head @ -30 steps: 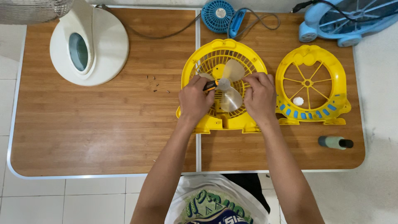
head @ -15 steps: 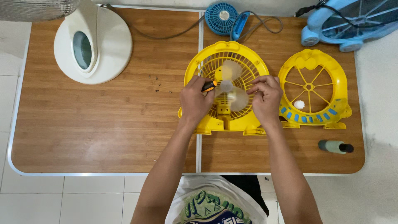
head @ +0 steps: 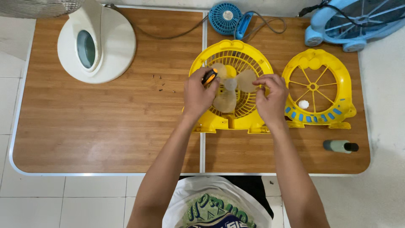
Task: The person assembles a yellow desk fan on a wooden table. They use a screwdriver to secure the fan blade to the motor, then attach the front grille and tighten the screws to complete the assembly.
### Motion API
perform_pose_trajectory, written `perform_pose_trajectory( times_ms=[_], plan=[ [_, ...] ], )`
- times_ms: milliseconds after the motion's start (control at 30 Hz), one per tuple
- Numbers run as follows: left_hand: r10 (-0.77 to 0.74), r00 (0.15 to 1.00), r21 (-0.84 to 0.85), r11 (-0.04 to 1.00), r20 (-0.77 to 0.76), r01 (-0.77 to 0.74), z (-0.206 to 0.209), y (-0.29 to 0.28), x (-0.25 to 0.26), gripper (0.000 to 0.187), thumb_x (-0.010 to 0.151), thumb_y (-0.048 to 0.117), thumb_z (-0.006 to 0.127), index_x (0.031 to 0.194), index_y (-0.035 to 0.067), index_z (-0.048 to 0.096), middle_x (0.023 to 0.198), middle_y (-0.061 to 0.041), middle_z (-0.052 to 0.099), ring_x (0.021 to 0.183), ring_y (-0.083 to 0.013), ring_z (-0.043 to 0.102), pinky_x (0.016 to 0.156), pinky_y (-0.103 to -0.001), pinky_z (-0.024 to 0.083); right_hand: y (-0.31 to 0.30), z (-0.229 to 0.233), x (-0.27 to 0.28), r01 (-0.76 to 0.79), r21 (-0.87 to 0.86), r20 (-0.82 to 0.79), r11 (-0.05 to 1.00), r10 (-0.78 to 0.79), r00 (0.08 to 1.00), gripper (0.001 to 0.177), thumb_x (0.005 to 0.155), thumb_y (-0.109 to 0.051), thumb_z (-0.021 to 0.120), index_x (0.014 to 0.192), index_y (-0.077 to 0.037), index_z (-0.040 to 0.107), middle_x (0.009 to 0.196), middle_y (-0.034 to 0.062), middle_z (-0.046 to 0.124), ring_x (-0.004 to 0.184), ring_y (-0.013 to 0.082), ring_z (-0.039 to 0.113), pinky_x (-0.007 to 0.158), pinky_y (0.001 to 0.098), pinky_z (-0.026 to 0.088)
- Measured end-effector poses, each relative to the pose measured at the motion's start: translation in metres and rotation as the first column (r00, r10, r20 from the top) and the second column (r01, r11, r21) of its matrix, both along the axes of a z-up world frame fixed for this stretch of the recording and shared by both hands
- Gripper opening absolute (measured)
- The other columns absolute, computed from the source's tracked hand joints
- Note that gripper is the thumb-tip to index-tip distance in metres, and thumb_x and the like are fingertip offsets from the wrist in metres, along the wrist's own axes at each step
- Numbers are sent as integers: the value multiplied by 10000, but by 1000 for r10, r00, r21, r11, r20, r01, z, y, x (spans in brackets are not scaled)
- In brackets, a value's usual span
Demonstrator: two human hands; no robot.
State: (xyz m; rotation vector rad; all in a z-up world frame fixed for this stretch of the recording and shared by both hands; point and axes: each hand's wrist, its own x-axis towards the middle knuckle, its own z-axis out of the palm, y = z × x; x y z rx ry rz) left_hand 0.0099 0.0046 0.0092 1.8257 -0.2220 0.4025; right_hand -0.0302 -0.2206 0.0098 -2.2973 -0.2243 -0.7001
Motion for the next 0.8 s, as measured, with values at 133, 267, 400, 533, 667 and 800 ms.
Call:
perform_pose_trajectory(
  times_ms=[133,267,400,533,667,800],
  plan=[
    [-17,991,-30,999,-133,14,15,3,-2,273,874,130,741,1109,-4,696,990,-153,775,912,-259,788,816,-350,599,-6,8,-6,76,97,-70,992,-69,995,245,842,114,576,983,-18,726,1080,116,677,1013,266,644,871,355,503],
    [-70,989,34,997,-129,75,28,-10,-8,303,861,137,750,1137,28,685,1020,-147,769,948,-273,773,824,-361,588,-22,12,-13,137,88,-93,987,-129,987,249,855,108,587,1014,-25,725,1092,109,691,1008,274,650,844,363,497],
    [-190,978,133,970,-91,201,35,-35,-17,314,849,133,736,1149,59,682,1062,-155,759,1021,-320,737,849,-393,574,-45,3,-20,181,34,-116,983,-176,977,326,853,76,616,1162,-2,684,1154,161,653,1075,317,642,861,380,517],
    [-247,961,193,944,-126,268,36,-69,-21,306,842,152,737,1132,70,688,1065,-155,755,1010,-346,717,838,-421,560,-81,-14,-25,171,-40,-148,984,-175,973,465,869,-41,690,1320,-2,580,1265,207,599,1186,376,600,1016,455,484],
    [-302,943,213,921,-136,326,28,-96,-24,257,862,168,737,1098,73,693,1040,-151,750,990,-352,717,826,-441,555,-105,-38,-34,212,-233,-324,949,-282,903,634,815,-167,775,1375,-11,522,1341,240,528,1269,457,465,1074,547,372],
    [-348,937,237,908,-33,346,17,-114,-28,232,856,160,738,1067,74,694,1000,-145,743,974,-352,719,847,-443,564,-110,-53,-46,204,-320,-463,925,-340,818,755,788,-262,793,1461,-89,500,1432,210,465,1380,437,372,1168,568,315]
  ],
)
